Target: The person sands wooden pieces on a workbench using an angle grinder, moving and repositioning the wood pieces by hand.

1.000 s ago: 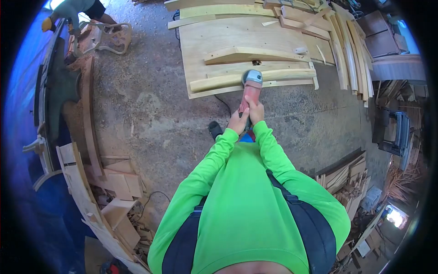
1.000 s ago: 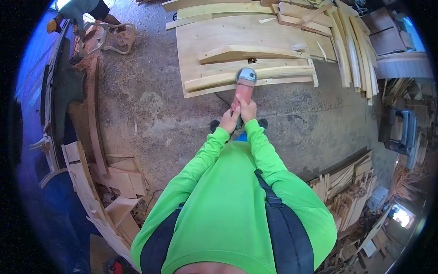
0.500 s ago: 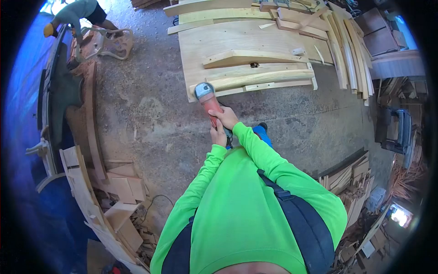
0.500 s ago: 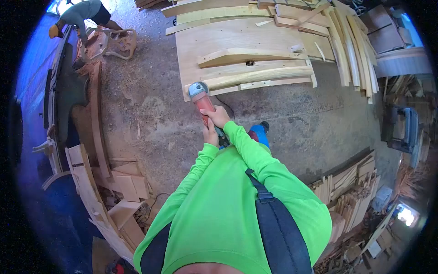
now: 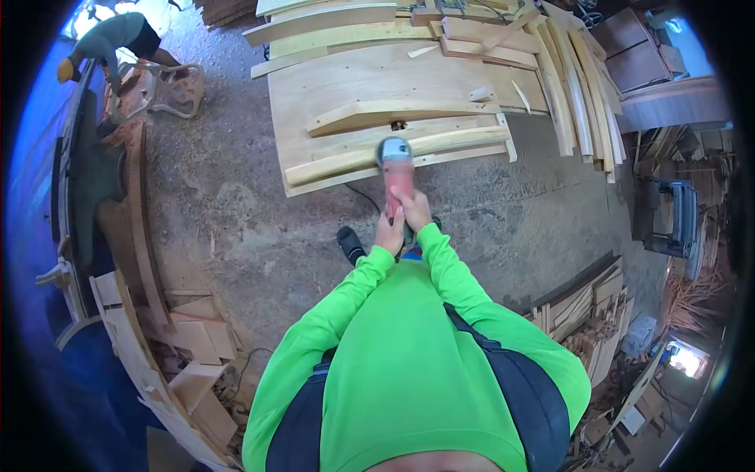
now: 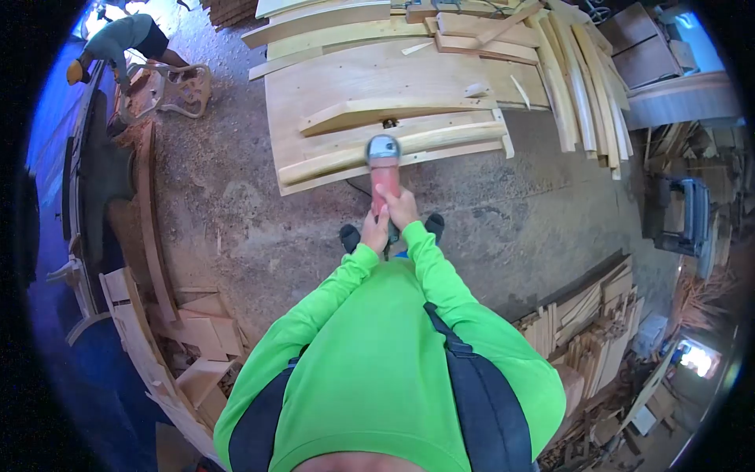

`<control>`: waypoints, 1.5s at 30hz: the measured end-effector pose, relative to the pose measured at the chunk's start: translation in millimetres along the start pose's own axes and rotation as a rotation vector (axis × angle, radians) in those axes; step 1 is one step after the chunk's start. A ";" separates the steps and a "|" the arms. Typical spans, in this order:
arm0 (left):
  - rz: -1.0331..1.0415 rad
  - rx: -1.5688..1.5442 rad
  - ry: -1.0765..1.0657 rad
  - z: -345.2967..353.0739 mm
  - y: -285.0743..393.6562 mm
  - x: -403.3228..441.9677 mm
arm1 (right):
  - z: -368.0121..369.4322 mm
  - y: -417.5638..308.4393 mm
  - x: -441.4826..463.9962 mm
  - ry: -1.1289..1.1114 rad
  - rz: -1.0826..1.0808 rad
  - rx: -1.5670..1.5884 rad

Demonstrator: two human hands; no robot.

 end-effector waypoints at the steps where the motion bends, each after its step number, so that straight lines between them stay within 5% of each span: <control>1: -0.017 -0.032 0.011 2.3 10.0 -7.4 | 0.6 -5.0 -2.4 -0.054 0.013 0.012; 8: 0.110 -0.046 0.023 110.3 32.1 5.8 | -107.6 -1.7 28.1 0.017 -0.013 -0.012; 12: -0.007 -0.014 -0.116 181.7 53.4 3.3 | -187.0 10.2 42.2 0.107 0.010 0.041; 18: 0.112 0.008 -0.065 229.3 53.7 6.5 | -229.3 -11.2 40.3 0.071 -0.037 -0.025; 29: -0.098 0.257 -0.175 312.0 43.4 32.9 | -324.6 -3.3 60.0 0.231 0.064 0.056; 38: 0.057 -0.064 0.005 303.8 17.3 23.6 | -294.5 -9.0 70.0 -0.024 -0.122 0.010; 39: 0.086 -0.105 0.010 301.2 19.7 19.9 | -283.7 4.6 72.7 -0.168 -0.002 0.060; 45: 0.065 -0.100 0.065 312.9 9.8 20.0 | -300.3 4.8 73.0 -0.091 -0.033 -0.017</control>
Point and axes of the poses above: each hand's wrist, its own x-axis towards the middle knuckle, its own z-axis out of the palm, y = z × x, the point moved 8 cm from there along x, towards the middle knuckle, and after that the axes turned 2 degrees about -x, right-handed, at the moved point
